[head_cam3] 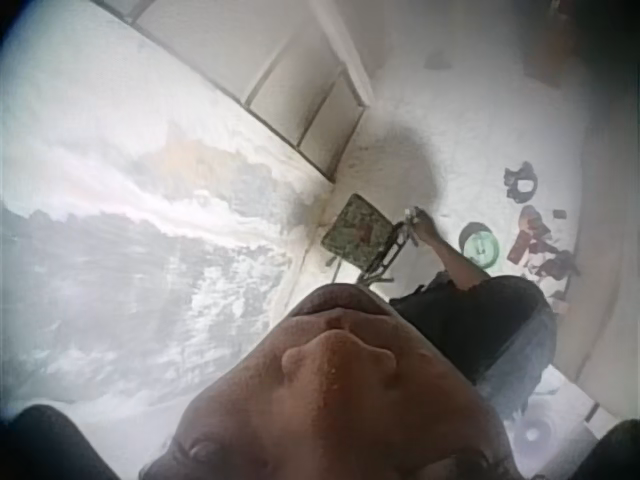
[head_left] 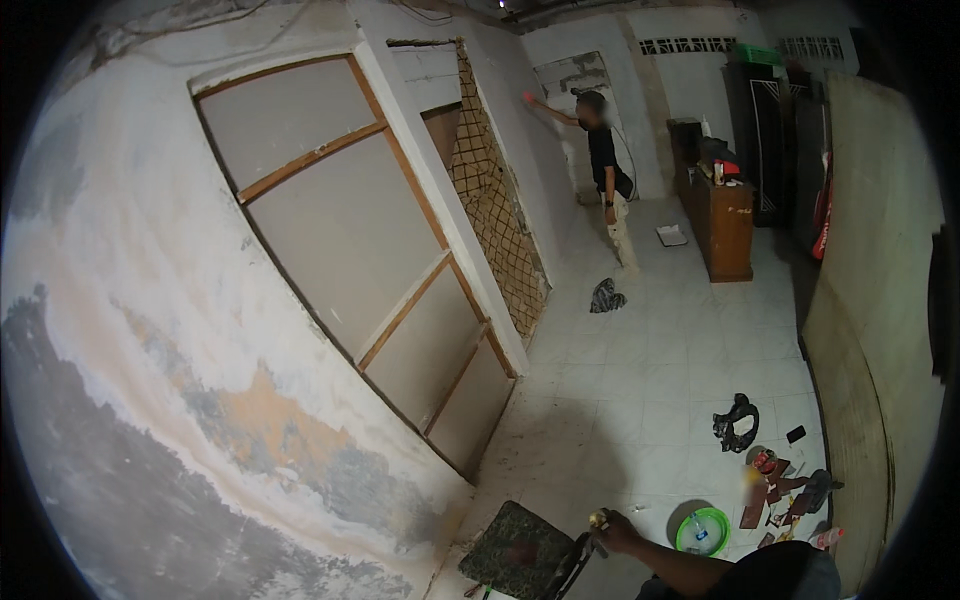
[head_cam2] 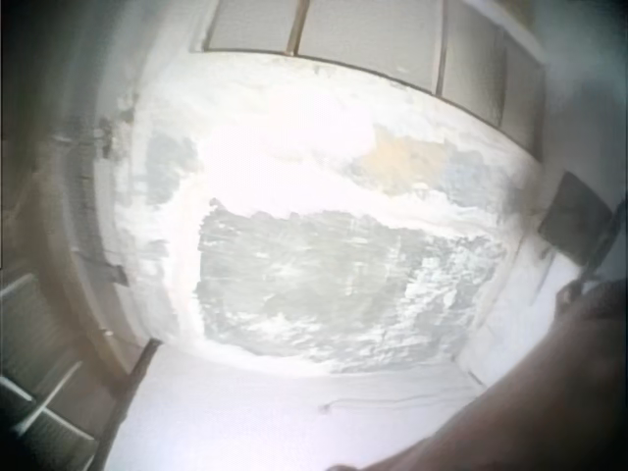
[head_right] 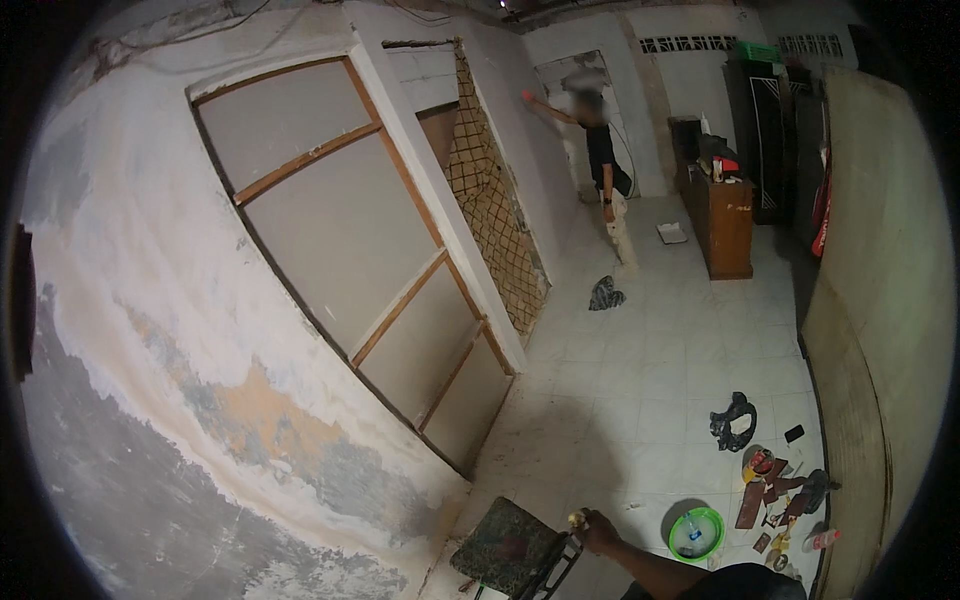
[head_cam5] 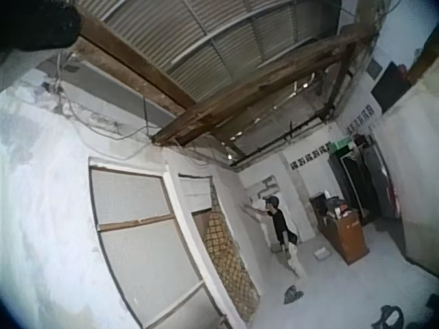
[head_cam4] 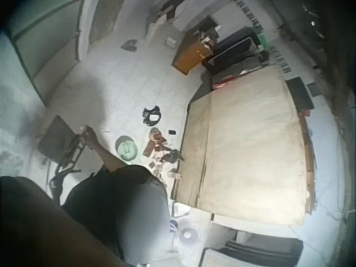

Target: The person scoops a white powder from a large sack into a small container, then moves to an outdoor tap to wash the container and a red object. After rinsing, the person walks into a room, places the container on the floor, and picks up a piece of wood.

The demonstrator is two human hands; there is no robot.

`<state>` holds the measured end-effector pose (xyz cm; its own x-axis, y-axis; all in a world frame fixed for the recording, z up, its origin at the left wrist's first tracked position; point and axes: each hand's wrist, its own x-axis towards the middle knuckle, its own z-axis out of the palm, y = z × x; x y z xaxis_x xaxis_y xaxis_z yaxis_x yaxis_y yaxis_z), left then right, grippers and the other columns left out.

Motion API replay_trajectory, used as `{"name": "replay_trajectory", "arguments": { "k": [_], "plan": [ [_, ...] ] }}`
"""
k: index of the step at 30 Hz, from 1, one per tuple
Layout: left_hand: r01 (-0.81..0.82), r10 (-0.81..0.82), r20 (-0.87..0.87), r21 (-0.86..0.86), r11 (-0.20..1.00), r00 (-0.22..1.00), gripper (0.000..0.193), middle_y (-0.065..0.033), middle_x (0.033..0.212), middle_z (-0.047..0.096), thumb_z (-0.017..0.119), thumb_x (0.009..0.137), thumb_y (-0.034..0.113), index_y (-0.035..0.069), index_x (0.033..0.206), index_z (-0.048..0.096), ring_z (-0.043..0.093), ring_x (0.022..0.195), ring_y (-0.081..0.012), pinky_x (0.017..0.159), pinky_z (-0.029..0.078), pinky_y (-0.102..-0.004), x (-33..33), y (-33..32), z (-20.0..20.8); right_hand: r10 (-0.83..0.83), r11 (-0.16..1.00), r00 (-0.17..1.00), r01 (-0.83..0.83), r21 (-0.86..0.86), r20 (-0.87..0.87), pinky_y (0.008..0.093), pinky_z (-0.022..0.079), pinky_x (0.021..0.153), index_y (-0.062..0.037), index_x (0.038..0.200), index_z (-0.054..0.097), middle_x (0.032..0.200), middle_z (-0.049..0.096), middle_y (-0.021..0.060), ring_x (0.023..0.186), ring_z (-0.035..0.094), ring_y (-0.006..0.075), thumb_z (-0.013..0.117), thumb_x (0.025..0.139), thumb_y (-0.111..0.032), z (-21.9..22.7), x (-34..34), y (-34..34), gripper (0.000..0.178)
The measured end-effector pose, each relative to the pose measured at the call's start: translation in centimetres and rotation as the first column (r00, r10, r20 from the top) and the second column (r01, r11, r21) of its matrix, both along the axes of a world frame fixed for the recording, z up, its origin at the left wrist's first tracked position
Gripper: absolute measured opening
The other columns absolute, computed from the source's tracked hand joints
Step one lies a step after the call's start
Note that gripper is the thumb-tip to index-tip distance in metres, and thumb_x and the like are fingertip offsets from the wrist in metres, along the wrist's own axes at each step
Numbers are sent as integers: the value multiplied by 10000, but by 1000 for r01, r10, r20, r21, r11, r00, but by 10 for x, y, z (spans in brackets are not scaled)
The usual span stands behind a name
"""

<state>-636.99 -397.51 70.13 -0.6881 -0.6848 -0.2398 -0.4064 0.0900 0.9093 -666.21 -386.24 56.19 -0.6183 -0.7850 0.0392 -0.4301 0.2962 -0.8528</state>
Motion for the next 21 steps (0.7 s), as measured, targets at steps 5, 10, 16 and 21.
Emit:
{"name": "replay_trajectory", "arguments": {
  "k": [5,10,16,21],
  "plan": [
    [-49,50,48,-20,999,998,571,-156,1252,692,782,901,292,61,1393,606,645,1135,-305,976,544,-409,-73,35,11,260,965,960,-262,-3,102,500,540,933,-74,1350,584,1183,702,204,1063,681,405,665,977,-390,38,-43,2,496],
    [-88,88,102,-6,996,991,587,-154,1263,689,786,896,307,65,1398,603,642,1146,-310,982,544,-415,-146,80,17,543,827,838,-545,138,55,504,539,923,-75,1375,568,1170,708,202,1069,683,403,634,986,-393,59,-102,-2,506],
    [-144,140,174,13,989,975,606,-152,1276,686,790,889,325,69,1405,601,639,1160,-315,989,544,-423,-180,121,21,729,670,683,-725,158,41,512,523,934,-75,1316,592,1133,702,210,1072,675,401,649,958,-395,58,-129,23,484],
    [-146,145,177,-6,989,973,622,-150,1287,684,794,884,339,73,1411,598,636,1171,-319,994,544,-430,-187,146,27,790,593,613,-772,229,24,517,512,951,-63,1262,603,1138,695,207,1084,669,399,687,923,-442,52,-149,57,515]
  ]
}}
